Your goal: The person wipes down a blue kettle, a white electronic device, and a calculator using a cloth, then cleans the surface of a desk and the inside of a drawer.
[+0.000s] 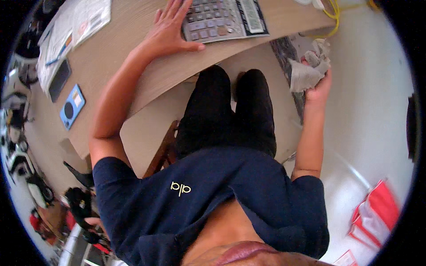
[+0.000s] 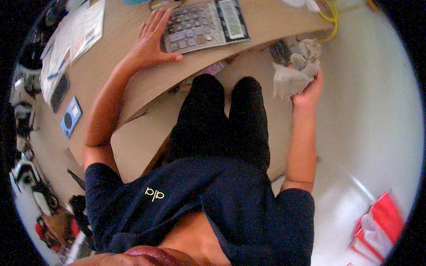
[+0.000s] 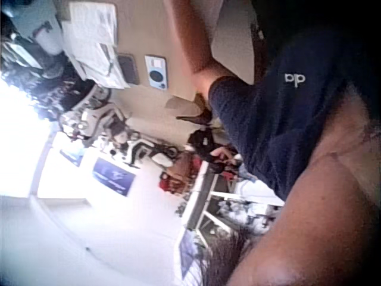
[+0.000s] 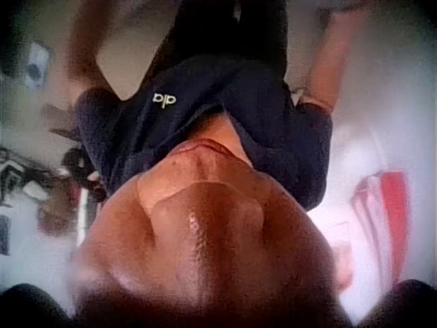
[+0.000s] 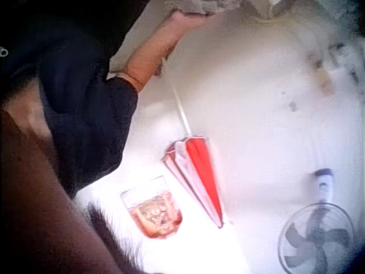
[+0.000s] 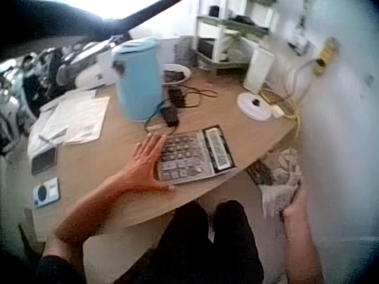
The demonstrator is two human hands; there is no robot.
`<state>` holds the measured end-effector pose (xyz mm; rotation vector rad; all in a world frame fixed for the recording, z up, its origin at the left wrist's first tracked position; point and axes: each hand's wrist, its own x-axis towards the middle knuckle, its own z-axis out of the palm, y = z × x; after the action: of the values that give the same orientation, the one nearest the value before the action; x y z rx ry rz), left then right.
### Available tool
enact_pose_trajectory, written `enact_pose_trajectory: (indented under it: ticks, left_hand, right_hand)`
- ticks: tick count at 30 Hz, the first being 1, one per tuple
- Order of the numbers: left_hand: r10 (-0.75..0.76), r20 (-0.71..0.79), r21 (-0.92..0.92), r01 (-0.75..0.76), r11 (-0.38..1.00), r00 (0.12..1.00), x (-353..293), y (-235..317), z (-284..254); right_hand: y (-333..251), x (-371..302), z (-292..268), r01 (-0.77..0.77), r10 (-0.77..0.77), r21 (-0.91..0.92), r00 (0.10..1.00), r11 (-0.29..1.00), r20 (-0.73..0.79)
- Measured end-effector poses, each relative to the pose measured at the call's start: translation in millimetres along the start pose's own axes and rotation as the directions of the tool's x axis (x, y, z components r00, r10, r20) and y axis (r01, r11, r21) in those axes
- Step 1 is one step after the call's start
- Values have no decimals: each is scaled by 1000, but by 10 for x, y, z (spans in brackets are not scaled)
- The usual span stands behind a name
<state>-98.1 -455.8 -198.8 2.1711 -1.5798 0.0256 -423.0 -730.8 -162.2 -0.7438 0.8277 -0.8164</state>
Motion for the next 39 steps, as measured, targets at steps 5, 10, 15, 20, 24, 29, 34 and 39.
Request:
enact_pose_trajectory:
  ticks: [5, 10, 15, 20, 24, 29, 34, 39]
  left_hand:
    - [13, 112, 92, -23, 995, 994, 173, 160, -81]
    - [-7, 14, 67, 6, 998, 1000, 212, 258, 111]
    - [-199, -36, 190, 203, 961, 979, 481, 884, 310]
    - [-324, -120, 228, 344, 911, 938, 1158, 853, 676]
    - [-459, -63, 206, 461, 863, 886, 1768, 1117, 657]
    - [-471, -89, -212, 445, 870, 878, 2040, 1471, 526]
    - [224, -53, -294, -230, 928, 973, 740, 2290, 1072]
    - [48, 9, -351, -42, 936, 999, -125, 2244, 1506]
  right_hand:
    - [243, 132, -1022, -170, 140, 290, 983, 942, 119]
    - [631, 21, -1139, -232, 279, 276, 949, 933, -146]
    - [745, -285, -855, -294, 373, 272, 874, 916, -312]
    - [1175, -341, -857, -501, 594, 520, 804, 692, -15]
    - [1268, -517, -818, -507, 574, 493, 819, 707, 19]
    - [1161, -544, -919, -473, 510, 544, 855, 693, 93]
    - [1164, -401, -1046, -386, 412, 640, 903, 665, 117]
    - [1187, -678, -352, -458, 340, 384, 878, 802, 336]
